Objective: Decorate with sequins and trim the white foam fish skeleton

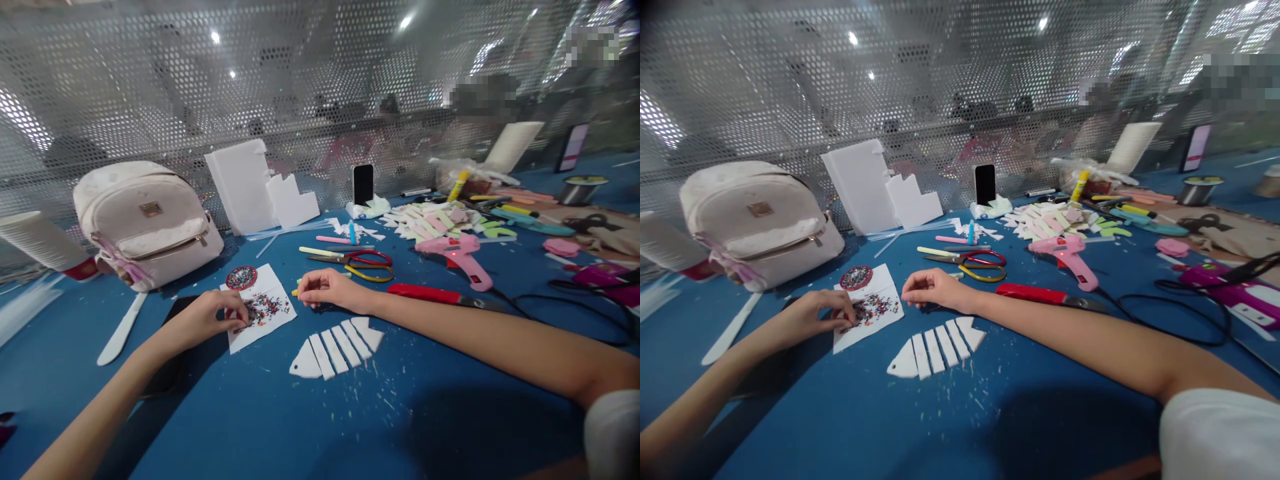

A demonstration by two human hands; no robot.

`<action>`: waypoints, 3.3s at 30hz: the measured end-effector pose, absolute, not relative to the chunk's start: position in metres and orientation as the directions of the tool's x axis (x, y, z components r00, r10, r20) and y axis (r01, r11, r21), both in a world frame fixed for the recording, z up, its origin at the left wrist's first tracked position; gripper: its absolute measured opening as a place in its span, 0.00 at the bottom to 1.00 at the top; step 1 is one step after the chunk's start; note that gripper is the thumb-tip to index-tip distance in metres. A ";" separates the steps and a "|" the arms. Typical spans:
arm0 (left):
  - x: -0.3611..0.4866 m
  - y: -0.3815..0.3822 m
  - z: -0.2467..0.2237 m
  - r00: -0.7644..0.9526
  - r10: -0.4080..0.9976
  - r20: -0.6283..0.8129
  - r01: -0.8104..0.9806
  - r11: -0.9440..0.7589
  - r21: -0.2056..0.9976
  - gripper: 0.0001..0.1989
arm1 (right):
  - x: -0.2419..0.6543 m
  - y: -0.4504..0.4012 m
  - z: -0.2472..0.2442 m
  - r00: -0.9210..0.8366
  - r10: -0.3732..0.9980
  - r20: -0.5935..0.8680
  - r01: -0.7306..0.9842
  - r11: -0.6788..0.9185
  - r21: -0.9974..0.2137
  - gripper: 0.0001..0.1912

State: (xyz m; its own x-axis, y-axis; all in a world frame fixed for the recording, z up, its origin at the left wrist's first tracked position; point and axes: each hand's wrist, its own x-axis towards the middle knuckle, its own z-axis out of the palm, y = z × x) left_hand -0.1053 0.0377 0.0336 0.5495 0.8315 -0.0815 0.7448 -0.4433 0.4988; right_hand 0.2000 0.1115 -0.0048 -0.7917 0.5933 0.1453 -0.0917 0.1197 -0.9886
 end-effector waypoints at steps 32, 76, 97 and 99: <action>-0.100 0.035 0.031 0.465 0.883 -0.057 0.778 -0.377 0.503 0.08 | 0.200 0.113 -0.008 -0.792 0.591 0.154 -0.093 0.134 -0.987 0.14; -0.094 0.037 0.025 0.621 0.779 0.088 0.675 -0.589 0.444 0.06 | 0.200 0.113 -0.008 -0.793 0.589 0.157 -0.097 0.132 -0.986 0.14; -0.086 0.032 0.032 0.509 0.860 -0.029 0.736 -0.417 0.534 0.09 | 0.200 0.113 -0.009 -0.792 0.588 0.166 -0.110 0.130 -0.985 0.14; -0.087 0.031 0.034 0.473 0.881 0.011 0.716 -0.392 0.578 0.10 | 0.200 0.113 -0.010 -0.794 0.585 0.167 -0.112 0.129 -0.985 0.14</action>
State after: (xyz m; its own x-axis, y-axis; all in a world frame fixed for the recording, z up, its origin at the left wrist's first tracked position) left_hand -0.0867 0.0312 0.0339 0.4734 0.8808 0.0106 0.7156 -0.3916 0.5784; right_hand 0.2002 0.1134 -0.0097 -0.7936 0.5850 0.1671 -0.1125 0.1288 -0.9853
